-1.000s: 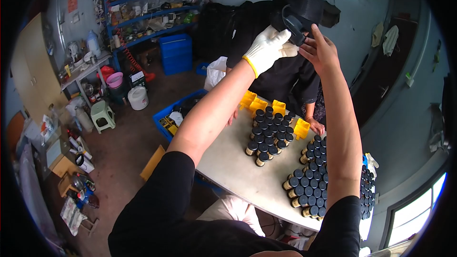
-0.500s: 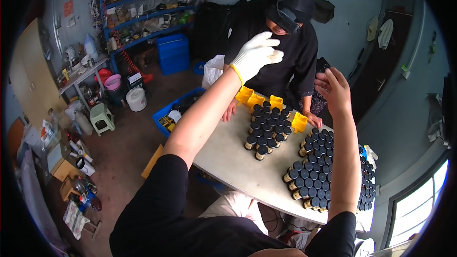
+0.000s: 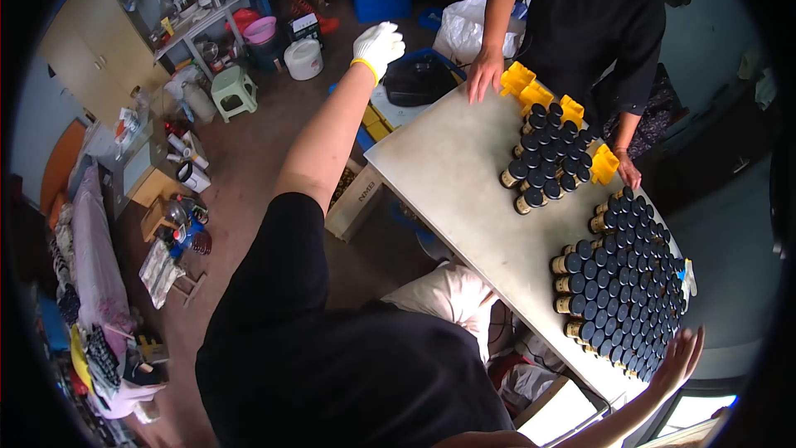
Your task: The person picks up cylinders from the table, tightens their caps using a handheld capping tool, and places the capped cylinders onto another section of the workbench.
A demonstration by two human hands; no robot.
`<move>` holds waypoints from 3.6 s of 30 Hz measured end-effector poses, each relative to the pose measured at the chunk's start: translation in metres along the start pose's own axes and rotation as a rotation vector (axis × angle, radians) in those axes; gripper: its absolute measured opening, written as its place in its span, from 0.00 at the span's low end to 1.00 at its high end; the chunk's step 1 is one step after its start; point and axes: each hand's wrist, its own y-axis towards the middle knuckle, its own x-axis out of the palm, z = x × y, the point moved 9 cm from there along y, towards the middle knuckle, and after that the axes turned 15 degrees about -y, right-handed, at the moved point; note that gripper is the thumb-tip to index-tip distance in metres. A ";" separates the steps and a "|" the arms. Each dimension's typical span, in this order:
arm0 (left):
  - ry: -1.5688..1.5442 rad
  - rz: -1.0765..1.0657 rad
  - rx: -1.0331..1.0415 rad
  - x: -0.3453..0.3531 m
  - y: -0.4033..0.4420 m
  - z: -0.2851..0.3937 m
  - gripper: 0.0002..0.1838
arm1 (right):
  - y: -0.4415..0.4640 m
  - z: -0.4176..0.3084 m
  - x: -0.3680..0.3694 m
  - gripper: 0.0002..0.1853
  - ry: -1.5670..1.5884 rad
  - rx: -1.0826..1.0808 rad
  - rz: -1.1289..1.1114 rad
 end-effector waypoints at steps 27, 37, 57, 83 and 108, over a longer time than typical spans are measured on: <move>-0.658 0.174 -0.103 0.073 0.262 0.153 0.20 | -0.060 0.109 -0.075 0.27 -0.281 0.217 0.335; -0.866 -0.207 -0.264 0.113 0.095 0.264 0.09 | -0.165 0.096 -0.151 0.31 -0.562 0.435 0.466; -1.226 -0.496 -0.489 0.109 -0.033 0.411 0.10 | -0.340 0.122 -0.228 0.24 -1.331 0.469 0.393; -0.739 -0.526 -0.297 0.259 -0.120 0.496 0.25 | -0.213 0.122 -0.083 0.14 0.565 0.283 -0.119; -1.418 -0.890 -1.088 0.171 -0.232 0.581 0.14 | -0.128 0.141 0.092 0.22 1.012 0.163 -0.073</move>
